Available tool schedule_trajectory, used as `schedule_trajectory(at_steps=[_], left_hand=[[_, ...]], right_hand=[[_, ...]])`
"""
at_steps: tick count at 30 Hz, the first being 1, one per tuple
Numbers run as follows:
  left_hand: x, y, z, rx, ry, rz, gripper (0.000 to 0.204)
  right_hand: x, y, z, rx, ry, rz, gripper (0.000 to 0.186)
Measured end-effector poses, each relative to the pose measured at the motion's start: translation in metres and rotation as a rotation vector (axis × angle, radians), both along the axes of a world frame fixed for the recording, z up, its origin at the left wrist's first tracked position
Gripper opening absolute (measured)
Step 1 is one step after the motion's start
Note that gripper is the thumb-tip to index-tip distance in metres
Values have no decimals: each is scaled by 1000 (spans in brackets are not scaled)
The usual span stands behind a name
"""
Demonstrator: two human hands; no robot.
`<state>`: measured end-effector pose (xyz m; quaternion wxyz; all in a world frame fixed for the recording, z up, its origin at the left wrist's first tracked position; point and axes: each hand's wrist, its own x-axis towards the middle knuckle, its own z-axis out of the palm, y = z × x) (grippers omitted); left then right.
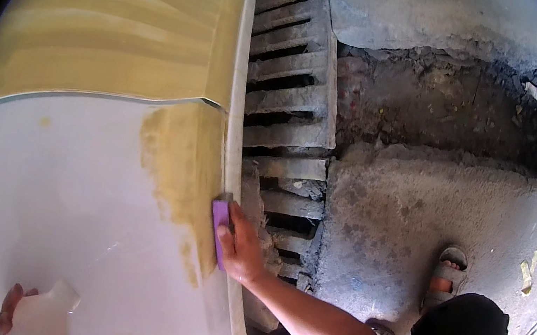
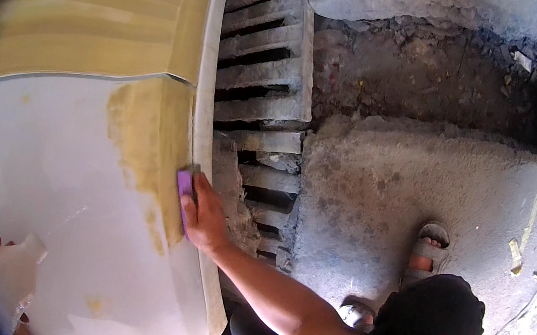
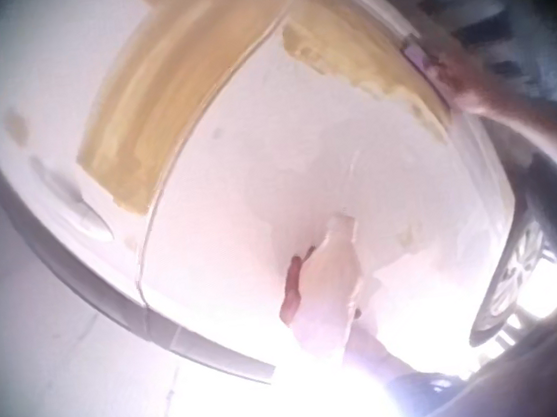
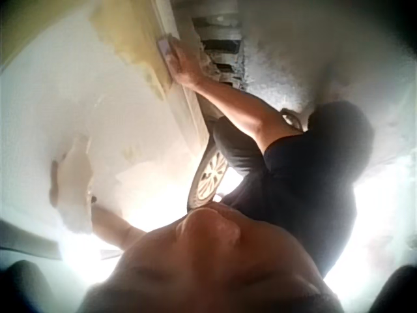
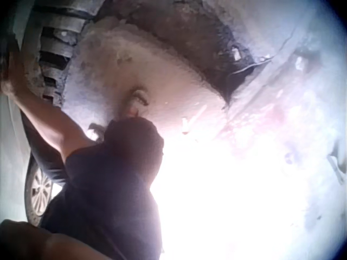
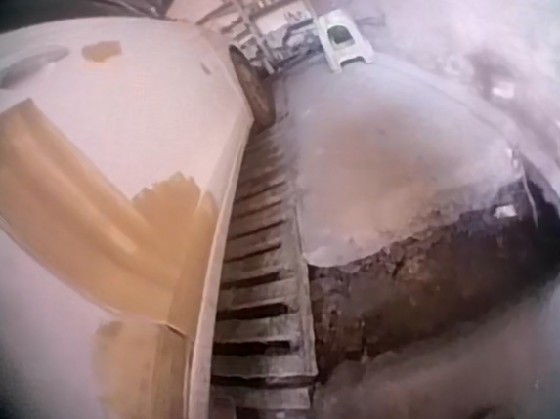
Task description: The person sands the exterior surface of a white car door using a purple sanding block. They repeatedly pour water from a plastic bottle onto the door to keep the surface wet and continue sanding in a circular motion.
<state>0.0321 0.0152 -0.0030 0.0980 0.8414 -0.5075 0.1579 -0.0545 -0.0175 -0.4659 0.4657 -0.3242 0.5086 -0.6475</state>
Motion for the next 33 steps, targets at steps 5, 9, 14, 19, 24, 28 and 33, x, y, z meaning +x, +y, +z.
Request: schedule_trajectory(at_steps=[5, 9, 14, 19, 24, 28, 33], left_hand=[[10, 10, 32, 16, 83, -55, 41], [-5, 1, 2, 26, 45, -10, 40], [-8, -2, 8, 34, 68, -21, 39], [-6, 2, 8, 39, 93, -33, 39], [-8, 1, 6, 45, 146, -50, 39], [-6, 2, 3, 51, 186, -73, 39], [-9, -5, -5, 47, 236, -122, 38]], right_hand=[[-44, -89, 35, 16, -265, 177, 46], [-25, -36, 6, 50, -88, 232, 49], [-1, 4, 14, 63, -71, 126, 48], [-42, -71, 28, 51, -92, 208, 44], [-2, 90, 15, -11, 139, 271, 48], [-60, 81, -3, 341, -197, 498, 41], [-152, 42, -104, 440, -384, 145, 47]])
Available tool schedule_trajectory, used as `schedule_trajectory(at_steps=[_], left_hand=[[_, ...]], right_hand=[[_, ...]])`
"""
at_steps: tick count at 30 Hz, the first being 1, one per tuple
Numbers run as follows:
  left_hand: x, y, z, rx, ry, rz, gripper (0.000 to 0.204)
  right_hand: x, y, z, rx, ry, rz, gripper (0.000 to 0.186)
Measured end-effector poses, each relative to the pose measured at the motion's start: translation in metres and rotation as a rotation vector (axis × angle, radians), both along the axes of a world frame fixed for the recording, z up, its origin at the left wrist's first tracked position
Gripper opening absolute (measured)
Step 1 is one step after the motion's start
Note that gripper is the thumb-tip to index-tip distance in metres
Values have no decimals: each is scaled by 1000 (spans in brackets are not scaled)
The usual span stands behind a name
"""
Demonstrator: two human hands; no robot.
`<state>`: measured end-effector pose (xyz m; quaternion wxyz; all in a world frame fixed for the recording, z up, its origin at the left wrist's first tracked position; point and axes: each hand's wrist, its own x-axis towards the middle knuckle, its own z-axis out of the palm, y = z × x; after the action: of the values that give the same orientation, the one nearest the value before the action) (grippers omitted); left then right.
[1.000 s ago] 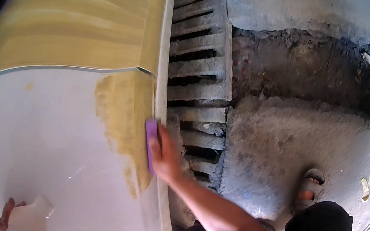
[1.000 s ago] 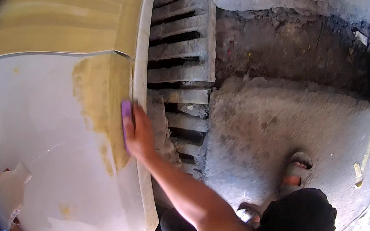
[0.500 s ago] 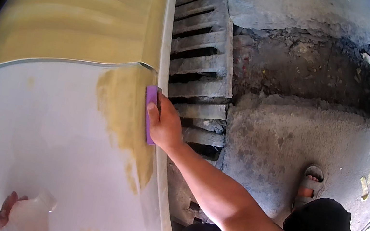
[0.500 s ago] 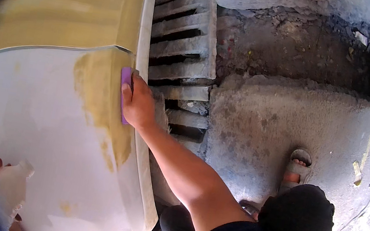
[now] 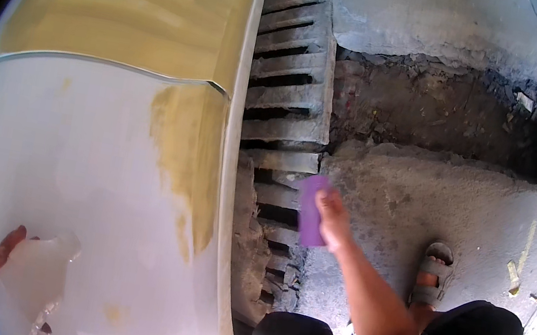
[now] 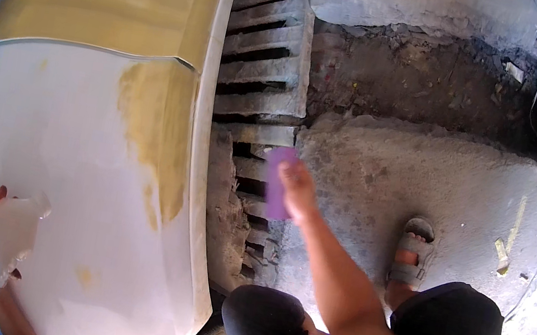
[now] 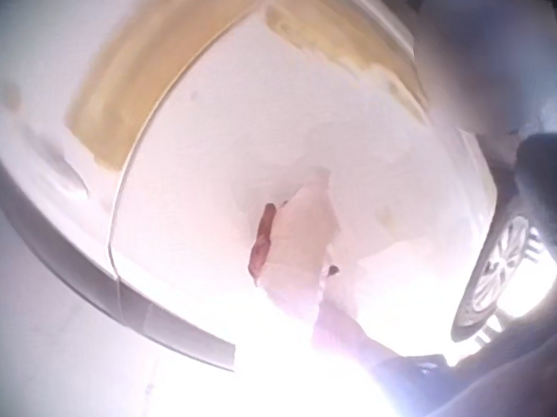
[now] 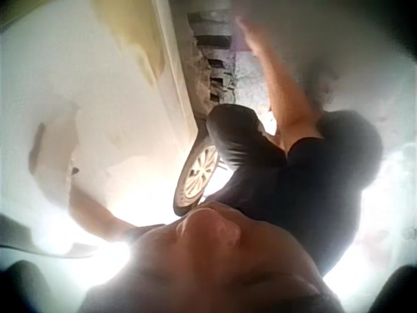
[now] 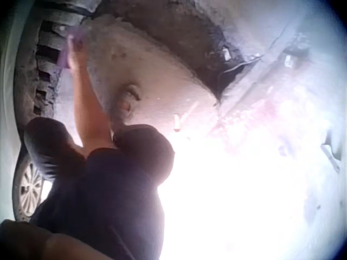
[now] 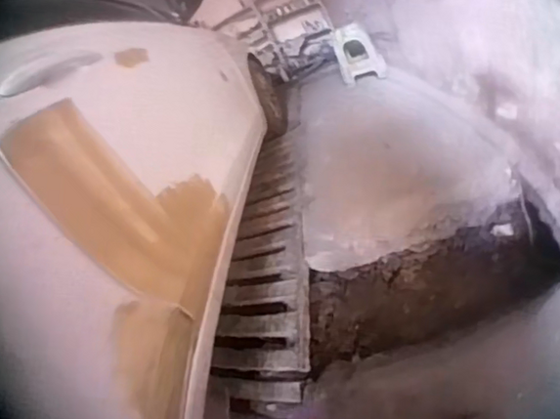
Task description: The person sands the exterior surface of a white car door using a purple sanding block. They repeatedly pour water from a plastic bottle onto the door to keep the surface wet and continue sanding in a circular motion.
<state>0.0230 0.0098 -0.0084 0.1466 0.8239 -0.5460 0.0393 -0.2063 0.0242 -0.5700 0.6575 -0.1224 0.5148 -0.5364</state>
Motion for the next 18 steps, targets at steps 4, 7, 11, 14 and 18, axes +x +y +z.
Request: schedule_trajectory(at_steps=[4, 7, 11, 14, 18], left_hand=[[-4, -4, -3, -2, 20, -22, 38], [-7, -8, -6, -5, 36, -33, 38], [-10, -12, -7, -10, 53, -46, 38], [-11, -15, -7, -16, 65, -56, 38], [-11, -17, -6, -18, 70, -60, 38]], right_hand=[[-79, 7, -34, -16, 557, 261, 48], [-106, 13, -32, 10, 1040, 369, 42], [-114, 27, -42, -31, 1179, 226, 31], [-119, 32, -46, 28, 1258, 342, 28], [-118, 29, -27, -79, 1727, 153, 24]])
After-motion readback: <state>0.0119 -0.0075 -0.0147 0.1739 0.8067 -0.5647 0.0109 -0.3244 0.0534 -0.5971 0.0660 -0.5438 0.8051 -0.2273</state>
